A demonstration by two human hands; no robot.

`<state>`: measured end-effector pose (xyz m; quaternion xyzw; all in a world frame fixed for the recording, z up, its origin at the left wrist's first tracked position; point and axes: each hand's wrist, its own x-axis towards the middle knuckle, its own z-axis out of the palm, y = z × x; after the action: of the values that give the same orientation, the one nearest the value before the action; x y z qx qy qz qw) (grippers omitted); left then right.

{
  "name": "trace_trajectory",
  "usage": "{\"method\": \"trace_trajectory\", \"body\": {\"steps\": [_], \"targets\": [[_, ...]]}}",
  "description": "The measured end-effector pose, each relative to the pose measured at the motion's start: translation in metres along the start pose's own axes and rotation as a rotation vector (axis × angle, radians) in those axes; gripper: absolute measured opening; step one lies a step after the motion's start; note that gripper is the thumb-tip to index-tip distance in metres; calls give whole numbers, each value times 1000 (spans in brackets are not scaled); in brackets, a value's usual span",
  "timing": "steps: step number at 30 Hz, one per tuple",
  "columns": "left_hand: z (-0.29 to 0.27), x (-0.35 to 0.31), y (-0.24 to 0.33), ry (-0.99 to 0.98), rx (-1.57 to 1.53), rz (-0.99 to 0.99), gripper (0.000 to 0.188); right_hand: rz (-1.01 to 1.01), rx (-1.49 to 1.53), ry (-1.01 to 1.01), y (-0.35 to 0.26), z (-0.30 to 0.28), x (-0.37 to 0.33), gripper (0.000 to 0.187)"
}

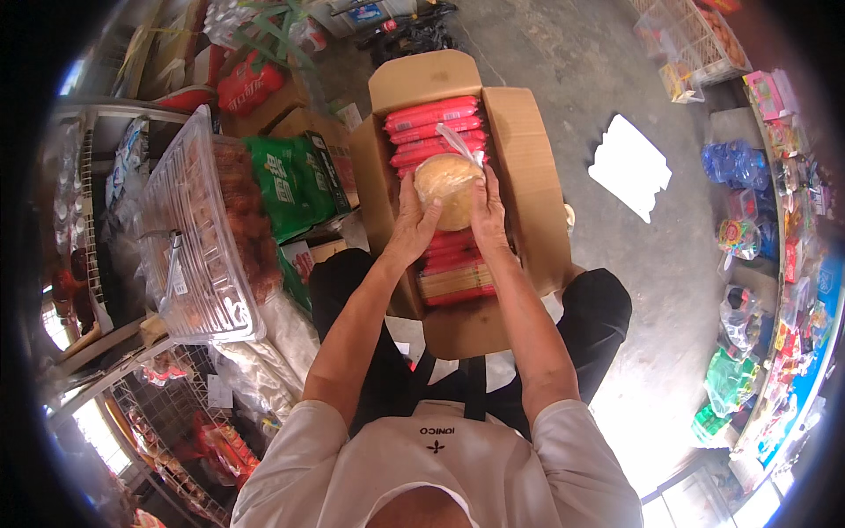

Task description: The person sits on the floor and packs red packaged items and a wrapped round item into a cardboard box. They repeatedly pick up, place, and adjust the items within the box to fit them neatly.

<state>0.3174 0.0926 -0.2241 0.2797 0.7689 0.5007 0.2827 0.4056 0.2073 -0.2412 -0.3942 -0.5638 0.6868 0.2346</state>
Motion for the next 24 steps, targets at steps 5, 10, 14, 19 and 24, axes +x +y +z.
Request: {"method": "trace_trajectory", "body": {"steps": [5, 10, 14, 19, 24], "targets": [[12, 12, -3, -18, -21, 39, 84, 11, 7, 14, -6, -10, 5, 62], [-4, 15, -5, -89, -195, -32, 82, 20, -108, -71, -7, -17, 9, 64], [-24, 2, 6, -101, -568, -359, 74, 117, -180, -111, -21, -23, 5, 68], [-22, -1, -2, -63, -716, -537, 76, 295, -112, 59, -28, -20, 4, 69], [-26, 15, -9, -64, -800, -710, 77, 515, -129, 199, -17, -16, 25, 65]]}}
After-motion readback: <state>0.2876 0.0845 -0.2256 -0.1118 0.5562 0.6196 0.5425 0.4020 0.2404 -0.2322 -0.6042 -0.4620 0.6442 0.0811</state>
